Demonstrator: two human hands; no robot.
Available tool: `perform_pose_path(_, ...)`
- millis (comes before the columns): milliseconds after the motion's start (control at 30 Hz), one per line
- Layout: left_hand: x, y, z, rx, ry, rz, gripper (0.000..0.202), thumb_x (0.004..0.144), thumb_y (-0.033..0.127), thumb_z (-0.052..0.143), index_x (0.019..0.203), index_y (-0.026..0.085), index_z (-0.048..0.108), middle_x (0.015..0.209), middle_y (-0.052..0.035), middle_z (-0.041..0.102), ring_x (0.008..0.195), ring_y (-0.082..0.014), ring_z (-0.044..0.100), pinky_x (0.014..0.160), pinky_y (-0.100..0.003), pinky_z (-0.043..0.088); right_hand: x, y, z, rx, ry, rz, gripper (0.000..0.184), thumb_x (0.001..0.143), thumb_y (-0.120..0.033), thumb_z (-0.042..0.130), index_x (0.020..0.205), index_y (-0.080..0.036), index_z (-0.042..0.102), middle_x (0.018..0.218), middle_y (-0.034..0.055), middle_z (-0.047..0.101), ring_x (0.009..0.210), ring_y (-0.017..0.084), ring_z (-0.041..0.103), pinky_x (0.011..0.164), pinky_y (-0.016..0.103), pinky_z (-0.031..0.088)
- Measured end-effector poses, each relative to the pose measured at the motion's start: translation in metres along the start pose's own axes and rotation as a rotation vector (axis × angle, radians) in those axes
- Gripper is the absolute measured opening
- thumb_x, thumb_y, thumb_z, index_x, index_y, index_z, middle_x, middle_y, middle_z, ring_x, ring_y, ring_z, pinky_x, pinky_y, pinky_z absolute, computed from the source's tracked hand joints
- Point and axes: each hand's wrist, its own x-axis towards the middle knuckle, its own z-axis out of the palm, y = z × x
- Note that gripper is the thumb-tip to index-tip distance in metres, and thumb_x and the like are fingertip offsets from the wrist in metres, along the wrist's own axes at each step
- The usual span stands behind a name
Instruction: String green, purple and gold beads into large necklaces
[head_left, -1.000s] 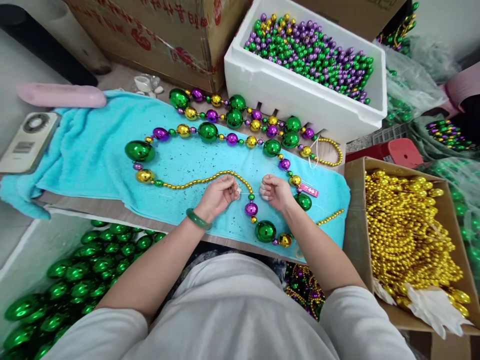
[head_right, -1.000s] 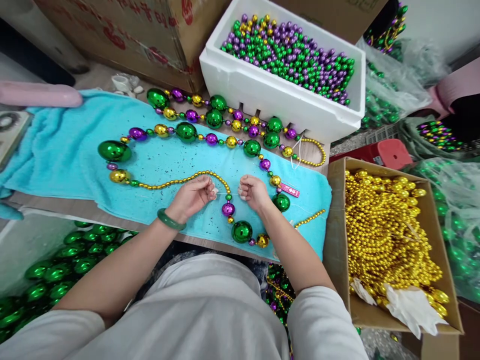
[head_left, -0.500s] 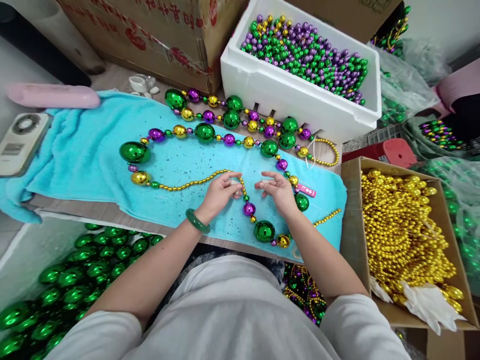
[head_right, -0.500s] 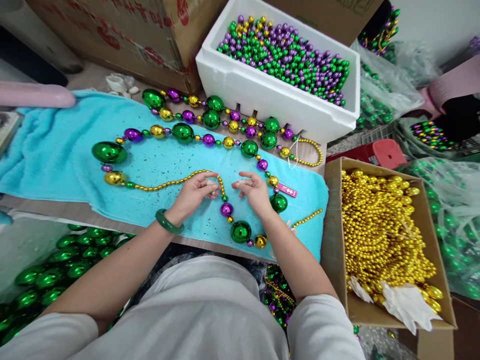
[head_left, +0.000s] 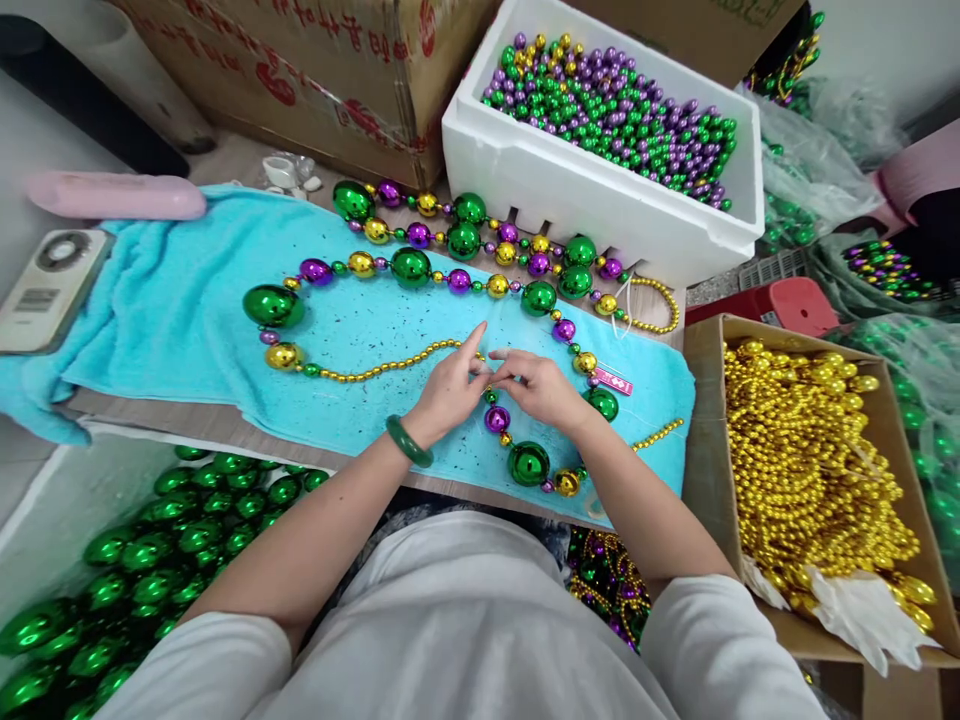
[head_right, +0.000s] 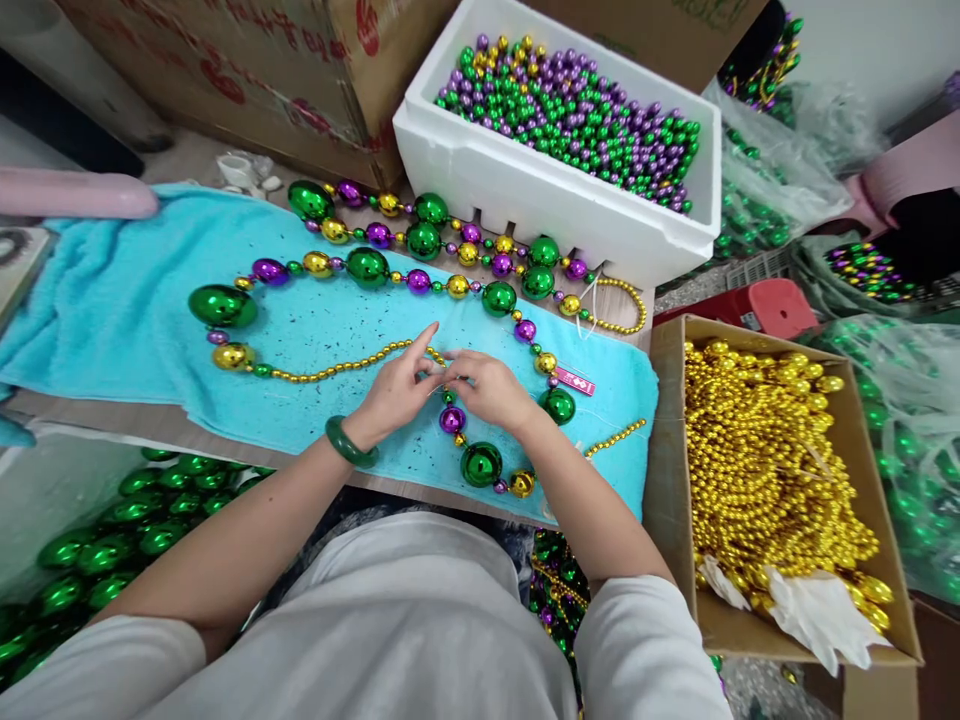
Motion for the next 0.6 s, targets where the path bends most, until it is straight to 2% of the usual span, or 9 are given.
perform_pose_path(67,-0.001,-0.002,0.001,-0.004,0.003,0.018,0.071,0.08,0.014,0.059,0.147,0.022,0.036,0.08,0.0003,0.071,0.081,-0.0178,0.063,0.082,-0.032,0.046,0.003,0.007,-0.001,0.103,0.019,0.159,0.008,0.079,-0.019,0.063,0.076,-0.018,0.07,0.084,0.0042,0.071,0.084,0.017,0.064,0.08,0.031,0.048)
perform_pose_path(133,-0.002,-0.004,0.002,0.022,0.013,0.031,0.072,0.081,0.015,0.06,0.147,0.023,0.035,0.082,0.0003,0.072,0.082,-0.0178,0.063,0.083,-0.032,0.046,0.005,0.013,0.001,0.231,0.046,0.322,0.007,0.072,-0.024,0.068,0.073,-0.017,0.07,0.065,-0.001,0.065,0.06,0.012,0.056,0.063,0.027,0.045)
perform_pose_path(233,-0.006,-0.006,0.005,0.15,0.063,0.09,0.068,0.083,0.016,0.058,0.147,0.023,0.036,0.084,0.0,0.072,0.086,-0.0194,0.061,0.083,-0.034,0.046,0.006,0.017,0.006,0.395,0.118,0.458,0.012,0.066,-0.027,0.071,0.072,-0.016,0.069,0.054,-0.0046,0.056,0.047,0.009,0.043,0.05,0.024,0.036)
perform_pose_path(333,-0.012,-0.008,0.007,0.351,0.113,0.21,0.058,0.088,0.02,0.053,0.145,0.02,0.04,0.084,-0.0035,0.071,0.089,-0.0222,0.059,0.079,-0.035,0.046,0.007,0.016,0.011,0.383,0.195,0.532,0.012,0.065,-0.025,0.072,0.073,-0.017,0.069,0.051,-0.0055,0.054,0.046,0.009,0.043,0.049,0.024,0.036)
perform_pose_path(433,-0.019,-0.011,0.009,0.514,0.121,0.347,0.046,0.094,0.022,0.045,0.139,0.018,0.049,0.076,-0.0062,0.067,0.083,-0.023,0.057,0.075,-0.035,0.045,0.008,0.011,0.011,0.164,0.19,0.555,0.006,0.07,-0.021,0.07,0.074,-0.017,0.071,0.057,-0.0025,0.06,0.053,0.012,0.051,0.055,0.026,0.041)
perform_pose_path(533,-0.021,-0.012,0.008,0.57,0.128,0.433,0.04,0.095,0.019,0.042,0.131,0.018,0.058,0.069,-0.0066,0.064,0.08,-0.0231,0.056,0.072,-0.035,0.044,0.008,0.002,0.006,-0.16,0.065,0.447,0.013,0.078,-0.015,0.063,0.079,-0.018,0.075,0.079,0.0039,0.071,0.075,0.017,0.063,0.073,0.029,0.046)
perform_pose_path(600,-0.02,-0.013,0.007,0.574,0.127,0.463,0.037,0.095,0.019,0.041,0.126,0.019,0.062,0.07,-0.0073,0.064,0.081,-0.0228,0.056,0.073,-0.035,0.043,0.008,-0.004,0.002,-0.343,-0.064,0.361,0.021,0.082,-0.011,0.057,0.084,-0.019,0.076,0.092,0.0072,0.073,0.087,0.02,0.064,0.079,0.03,0.045)
